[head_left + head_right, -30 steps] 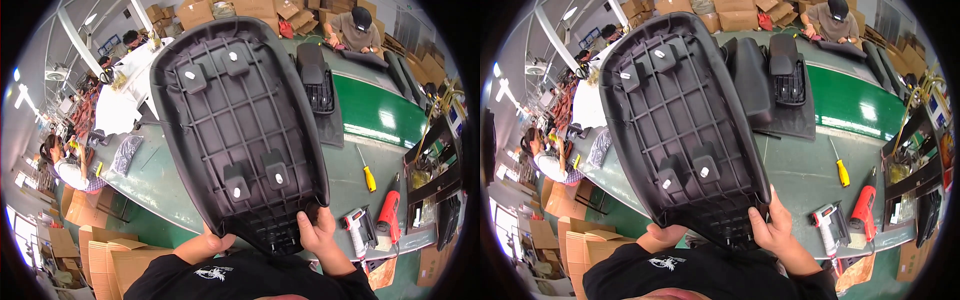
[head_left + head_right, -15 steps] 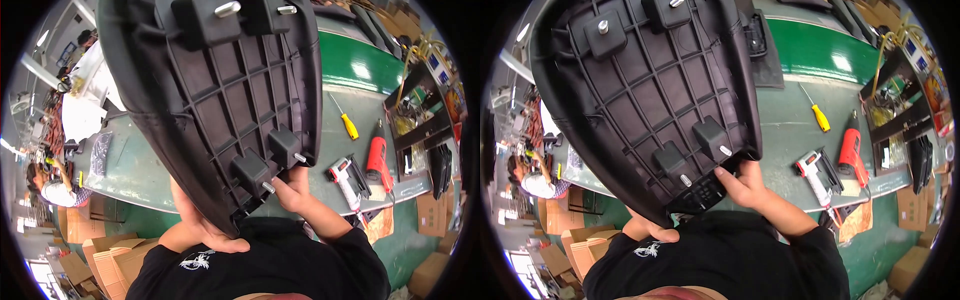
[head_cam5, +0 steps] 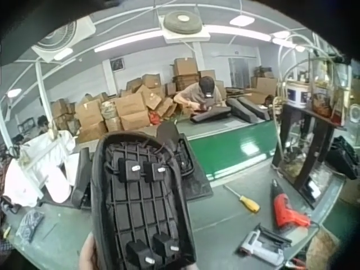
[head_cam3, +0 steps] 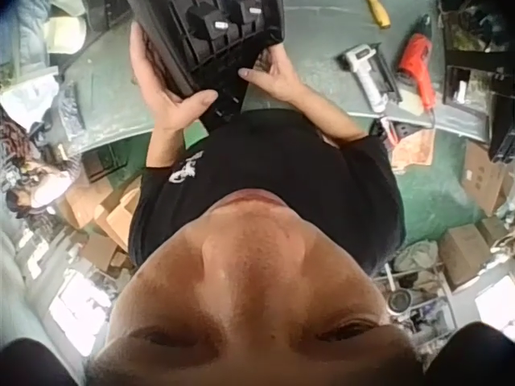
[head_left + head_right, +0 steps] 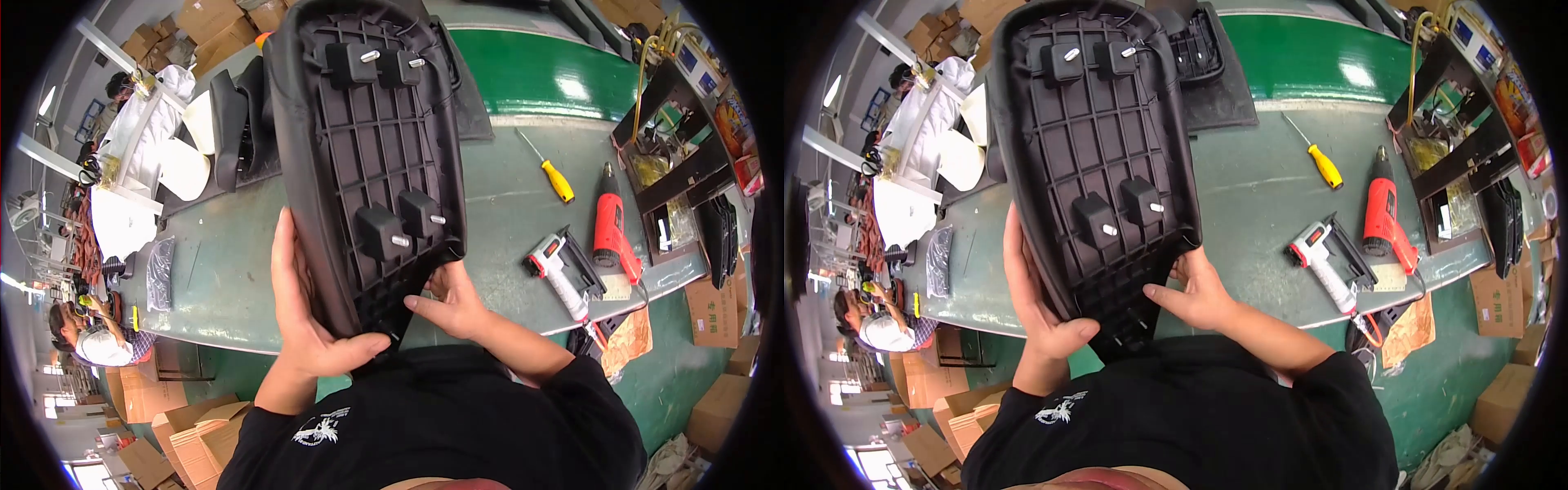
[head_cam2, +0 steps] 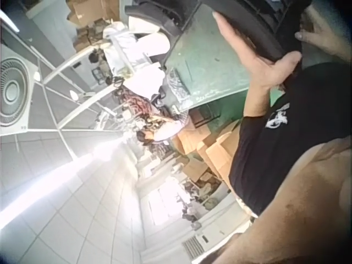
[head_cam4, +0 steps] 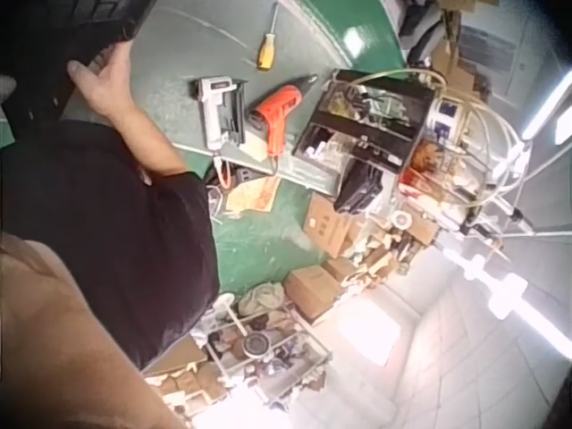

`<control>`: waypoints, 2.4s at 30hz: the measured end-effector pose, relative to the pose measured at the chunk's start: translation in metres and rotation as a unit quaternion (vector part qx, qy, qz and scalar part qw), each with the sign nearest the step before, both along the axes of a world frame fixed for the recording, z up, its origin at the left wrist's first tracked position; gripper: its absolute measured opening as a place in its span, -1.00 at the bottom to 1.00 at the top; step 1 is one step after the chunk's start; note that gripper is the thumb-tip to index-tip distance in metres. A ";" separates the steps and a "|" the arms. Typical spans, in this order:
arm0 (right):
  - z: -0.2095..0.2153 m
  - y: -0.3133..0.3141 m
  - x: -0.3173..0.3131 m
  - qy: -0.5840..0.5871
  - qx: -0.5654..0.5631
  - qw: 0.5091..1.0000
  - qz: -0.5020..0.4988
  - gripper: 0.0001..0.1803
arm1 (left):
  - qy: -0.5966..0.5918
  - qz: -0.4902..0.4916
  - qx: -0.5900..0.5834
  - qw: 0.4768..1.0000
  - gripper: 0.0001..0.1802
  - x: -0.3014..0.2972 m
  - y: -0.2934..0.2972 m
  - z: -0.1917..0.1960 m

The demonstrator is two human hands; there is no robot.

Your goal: Assembling seat covers onto plastic bases using a screwdriver and pneumatic stapler.

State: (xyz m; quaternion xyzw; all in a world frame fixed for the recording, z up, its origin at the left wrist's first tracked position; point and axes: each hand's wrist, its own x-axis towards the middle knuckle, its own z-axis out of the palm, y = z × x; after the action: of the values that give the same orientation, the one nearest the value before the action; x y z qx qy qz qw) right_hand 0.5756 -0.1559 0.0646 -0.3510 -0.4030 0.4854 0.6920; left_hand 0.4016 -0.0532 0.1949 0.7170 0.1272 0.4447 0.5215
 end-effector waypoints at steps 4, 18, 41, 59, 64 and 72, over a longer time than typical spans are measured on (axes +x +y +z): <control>-0.019 -0.010 -0.007 0.018 -0.051 0.998 0.027 0.01 | 0.143 0.013 0.034 0.989 0.36 -0.006 0.023 0.003; 0.008 -0.105 0.100 -0.446 -0.284 0.843 -0.095 -0.48 | 0.394 -0.215 0.036 0.893 0.16 -0.006 0.091 -0.063; 0.033 -0.107 0.108 -0.349 -0.527 0.772 -0.071 -0.81 | 0.345 -0.086 0.211 0.910 0.03 -0.011 0.050 -0.079; 0.045 -0.059 0.088 -0.452 -0.527 0.718 -0.045 -0.76 | 0.355 -0.089 0.221 0.904 0.04 -0.010 0.048 -0.080; 0.054 -0.069 0.099 -0.399 -0.592 0.698 -0.055 -0.70 | 0.330 -0.090 0.196 0.919 -0.01 -0.012 0.062 -0.084; 0.026 -0.127 0.141 -0.577 -0.510 0.605 -0.203 -0.64 | 0.308 -0.100 0.279 0.904 -0.24 -0.007 0.099 -0.084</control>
State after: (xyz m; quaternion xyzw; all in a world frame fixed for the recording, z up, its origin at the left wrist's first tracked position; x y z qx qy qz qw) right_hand 0.7170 -0.2824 0.0904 -0.9269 -0.3243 0.1566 0.1056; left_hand 0.3942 0.0454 0.1105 0.9434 0.0800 0.1642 0.2768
